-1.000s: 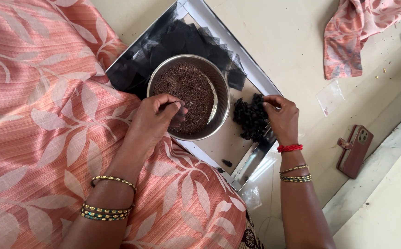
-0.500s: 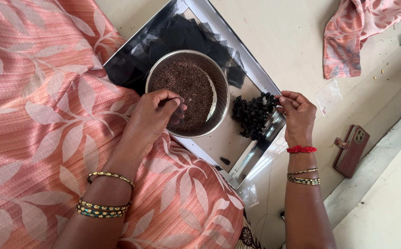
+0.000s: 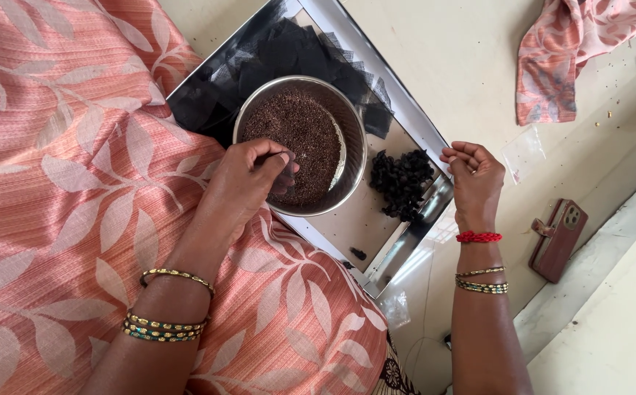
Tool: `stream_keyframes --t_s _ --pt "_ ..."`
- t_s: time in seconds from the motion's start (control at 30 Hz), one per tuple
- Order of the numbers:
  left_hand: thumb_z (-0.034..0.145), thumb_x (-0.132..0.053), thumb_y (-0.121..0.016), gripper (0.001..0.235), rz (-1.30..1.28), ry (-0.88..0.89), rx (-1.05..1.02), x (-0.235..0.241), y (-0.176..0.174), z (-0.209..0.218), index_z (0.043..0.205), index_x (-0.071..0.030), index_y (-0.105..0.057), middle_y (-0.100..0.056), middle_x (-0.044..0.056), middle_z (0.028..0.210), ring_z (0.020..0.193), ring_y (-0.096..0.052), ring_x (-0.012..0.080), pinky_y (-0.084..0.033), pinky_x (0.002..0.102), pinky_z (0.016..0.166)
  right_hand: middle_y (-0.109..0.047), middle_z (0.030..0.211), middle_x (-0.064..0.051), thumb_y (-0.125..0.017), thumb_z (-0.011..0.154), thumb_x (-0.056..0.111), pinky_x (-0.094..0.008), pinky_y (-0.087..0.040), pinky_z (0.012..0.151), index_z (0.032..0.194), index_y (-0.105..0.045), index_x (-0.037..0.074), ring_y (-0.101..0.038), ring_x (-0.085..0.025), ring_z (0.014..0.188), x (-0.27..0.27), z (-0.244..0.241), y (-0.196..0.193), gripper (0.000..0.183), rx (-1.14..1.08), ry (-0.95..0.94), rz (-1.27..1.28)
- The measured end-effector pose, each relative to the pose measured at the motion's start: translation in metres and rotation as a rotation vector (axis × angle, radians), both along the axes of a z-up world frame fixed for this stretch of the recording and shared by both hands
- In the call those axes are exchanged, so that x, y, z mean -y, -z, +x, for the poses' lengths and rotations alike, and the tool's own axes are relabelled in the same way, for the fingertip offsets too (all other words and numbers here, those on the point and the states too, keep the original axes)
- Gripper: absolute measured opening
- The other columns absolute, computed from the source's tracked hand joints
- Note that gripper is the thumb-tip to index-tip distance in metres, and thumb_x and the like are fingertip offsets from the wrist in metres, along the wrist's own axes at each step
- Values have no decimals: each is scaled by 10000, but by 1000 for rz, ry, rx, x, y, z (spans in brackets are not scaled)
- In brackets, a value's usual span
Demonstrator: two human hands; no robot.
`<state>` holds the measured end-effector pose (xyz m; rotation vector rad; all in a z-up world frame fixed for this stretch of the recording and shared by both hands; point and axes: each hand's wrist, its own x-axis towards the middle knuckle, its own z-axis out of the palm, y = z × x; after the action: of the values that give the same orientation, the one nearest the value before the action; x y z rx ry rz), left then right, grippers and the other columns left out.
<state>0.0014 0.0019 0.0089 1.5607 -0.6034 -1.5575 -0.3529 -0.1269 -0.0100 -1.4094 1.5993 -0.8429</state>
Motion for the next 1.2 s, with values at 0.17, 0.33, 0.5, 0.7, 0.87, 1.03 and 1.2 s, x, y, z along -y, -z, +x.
stream_keyframes --t_s 0.17,0.33,0.5,0.7,0.87,1.03,1.2 --pt "978 -119 -607 187 -2 -61 -120 1 8 -2 1037 1 -738 -744 51 891 737 -702 119 -586 279 676 -755 1031 -117 -566 1007 -49 -246 -597 876 1147 -687 -53 -747 -159 954 -17 32 -24 185 -147 -67 -202" --pt "977 -100 -624 177 -73 -74 -197 -1 9 0 1025 17 -748 -751 51 892 738 -689 116 -561 263 665 -757 1054 -61 -650 1014 23 -240 -601 872 1158 -719 9 -718 -105 965 -59 121 -53 160 -32 -290 -139" --pt "968 -111 -663 176 -185 -42 -224 -7 9 -2 1074 -10 -760 -727 17 877 762 -649 61 -532 222 684 -754 1095 -14 -699 962 103 -217 -607 864 1193 -714 67 -715 -62 994 -73 176 -62 234 5 -524 56" --pt "957 -91 -678 144 -276 -32 -223 -5 21 -2 1048 5 -735 -719 -2 902 800 -626 48 -524 209 720 -753 1024 -37 -744 966 91 -221 -577 830 1132 -751 17 -697 -81 932 -63 182 -62 182 58 -629 80" --pt "942 -78 -686 141 -361 -29 -55 -7 7 2 1064 -8 -686 -713 -1 964 908 -650 45 -533 211 822 -754 1001 -12 -729 949 62 -201 -577 840 1121 -720 17 -696 -56 928 -67 192 -67 178 136 -605 136" --pt "946 -48 -674 146 -388 -58 -185 -7 20 -1 1084 -2 -683 -711 45 980 884 -655 77 -555 227 788 -732 984 -10 -733 946 39 -197 -559 815 1107 -719 6 -668 -51 900 -66 190 -59 165 162 -529 135" --pt "975 -28 -623 117 -277 -111 -346 -4 21 0 1045 44 -684 -702 69 965 856 -699 116 -637 262 751 -713 983 -15 -745 942 30 -204 -549 804 1119 -716 5 -647 -60 881 -59 184 -60 181 212 -476 143"
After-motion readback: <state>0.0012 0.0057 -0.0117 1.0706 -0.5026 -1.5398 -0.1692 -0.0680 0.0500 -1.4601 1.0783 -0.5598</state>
